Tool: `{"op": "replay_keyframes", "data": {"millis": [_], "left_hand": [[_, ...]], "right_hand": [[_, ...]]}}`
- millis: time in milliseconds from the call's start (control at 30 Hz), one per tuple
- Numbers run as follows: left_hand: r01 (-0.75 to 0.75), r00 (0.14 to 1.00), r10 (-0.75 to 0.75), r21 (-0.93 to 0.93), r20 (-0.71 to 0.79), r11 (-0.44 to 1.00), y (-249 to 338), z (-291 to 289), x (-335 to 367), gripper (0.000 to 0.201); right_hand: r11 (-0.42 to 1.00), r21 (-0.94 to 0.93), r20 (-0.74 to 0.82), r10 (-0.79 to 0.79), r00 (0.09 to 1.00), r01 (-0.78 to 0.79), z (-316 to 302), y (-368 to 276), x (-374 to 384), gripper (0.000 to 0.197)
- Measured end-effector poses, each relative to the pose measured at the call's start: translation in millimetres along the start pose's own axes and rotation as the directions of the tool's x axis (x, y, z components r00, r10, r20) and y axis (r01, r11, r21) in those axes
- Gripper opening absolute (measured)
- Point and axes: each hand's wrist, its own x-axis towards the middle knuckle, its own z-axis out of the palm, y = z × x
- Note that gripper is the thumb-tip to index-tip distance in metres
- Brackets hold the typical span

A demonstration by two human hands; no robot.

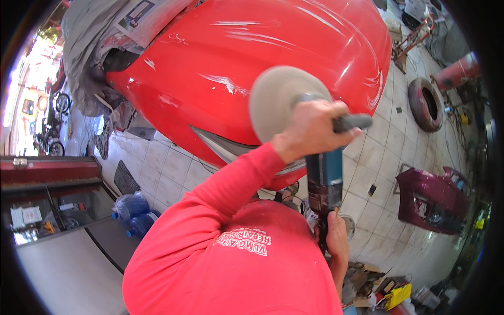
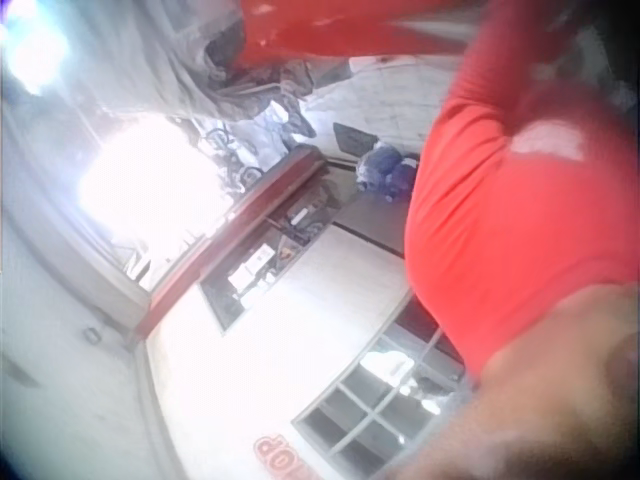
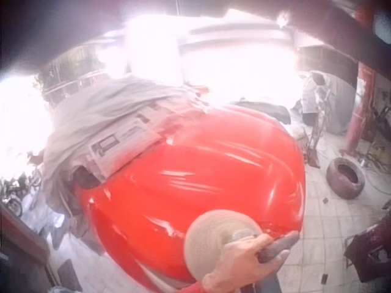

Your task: The person uses a rotary polisher with a buffing pad to polish the red car hood. They move the tool in circular motions across the surface, occasionally pausing to wipe the hood with a cloth and reapply compound.

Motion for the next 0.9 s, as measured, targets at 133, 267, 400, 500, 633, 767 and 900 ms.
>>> {"op": "replay_keyframes", "data": {"millis": [133,267,400,500,633,767,900], "left_hand": [[0.206,0.973,-0.217,-0.135,-0.078,0.969,-26,-96,-29,0.033],[0.288,0.938,-0.288,-0.031,-0.191,0.957,-45,-184,-40,0.028],[0.336,0.936,-0.332,0.017,-0.118,0.942,-53,-232,-26,0.032],[0.364,0.93,-0.362,-0.037,0.056,0.93,-53,-240,-18,0.038],[0.308,0.94,-0.269,-0.188,0.209,0.933,-43,-210,-10,0.05],[0.254,0.94,-0.183,-0.229,0.288,0.94,-18,-146,-3,0.044],[0.077,0.933,-0.006,-0.183,0.361,0.98,-3,-79,8,0.041]], "right_hand": [[0.999,-0.045,0.199,-0.019,0.98,0.029,64,-43,15,0.046],[0.995,-0.025,0.372,-0.085,0.924,0.102,118,-84,24,0.052],[0.978,-0.016,0.435,-0.179,0.882,0.207,155,-102,28,0.059],[0.995,-0.023,0.489,-0.076,0.869,0.1,148,-105,23,0.058],[0.995,0.069,0.553,0.016,0.833,-0.065,115,-88,13,0.049],[0.904,0.329,0.639,0.001,0.769,-0.274,76,-41,10,0.042],[0.759,0.548,0.64,-0.11,0.76,-0.352,41,17,0,0.063]]}}
